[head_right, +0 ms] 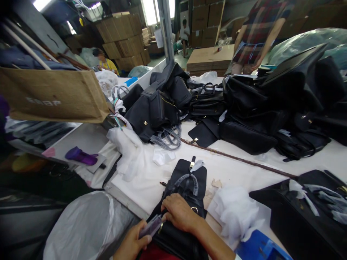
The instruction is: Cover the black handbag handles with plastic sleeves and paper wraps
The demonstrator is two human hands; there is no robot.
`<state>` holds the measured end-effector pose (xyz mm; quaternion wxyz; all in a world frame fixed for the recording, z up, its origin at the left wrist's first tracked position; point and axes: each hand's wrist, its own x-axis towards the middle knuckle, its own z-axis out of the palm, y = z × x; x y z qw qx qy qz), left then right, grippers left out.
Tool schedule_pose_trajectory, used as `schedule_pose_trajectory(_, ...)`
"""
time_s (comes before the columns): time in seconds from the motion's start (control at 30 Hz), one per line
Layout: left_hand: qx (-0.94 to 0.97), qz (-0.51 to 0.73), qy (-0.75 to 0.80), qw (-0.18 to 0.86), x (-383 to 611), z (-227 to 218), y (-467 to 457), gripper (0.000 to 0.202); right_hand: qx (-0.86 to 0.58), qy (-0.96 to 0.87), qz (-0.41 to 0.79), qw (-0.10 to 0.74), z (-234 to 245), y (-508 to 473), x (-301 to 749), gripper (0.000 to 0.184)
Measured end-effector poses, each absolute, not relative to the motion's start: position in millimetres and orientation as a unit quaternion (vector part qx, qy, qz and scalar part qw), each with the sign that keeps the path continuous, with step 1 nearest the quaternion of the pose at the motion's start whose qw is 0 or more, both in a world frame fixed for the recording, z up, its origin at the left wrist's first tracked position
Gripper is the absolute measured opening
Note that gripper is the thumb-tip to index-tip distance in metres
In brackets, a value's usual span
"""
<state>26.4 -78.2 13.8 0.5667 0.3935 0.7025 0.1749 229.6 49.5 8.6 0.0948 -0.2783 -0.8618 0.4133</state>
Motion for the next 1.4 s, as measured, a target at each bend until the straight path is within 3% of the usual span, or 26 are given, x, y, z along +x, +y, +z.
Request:
schedule_pose_trajectory(0.13,0.357,0.235,0.642,0.636,30.3,9.1,-70.2,0.025,-0.298,-0.845,0.433,0.099,9.4,48.6,230.1,0.012)
schedule_pose_trajectory(0.27,0.317,0.273,0.641,0.643,32.8,1.3,-61.6,0.042,-0.291,-0.835,0.457,0.096,8.7,48.5,228.9,0.011)
schedule_pose_trajectory(0.67,0.452,0.203,0.73,0.471,44.8,19.9,-48.7,0.039,-0.25,-0.875,0.407,0.078,7.1,79.7,251.1,0.021)
schedule_pose_trajectory(0.9,0.479,0.16,0.753,0.422,46.2,18.4,-31.0,0.037,-0.246,-0.881,0.398,0.07,-6.7,90.2,244.3,0.009)
schedule_pose_trajectory(1.4,0.517,0.072,0.765,0.377,68.8,3.2,12.7,0.03,-0.278,-0.88,0.377,0.078,-38.9,109.3,259.5,0.012)
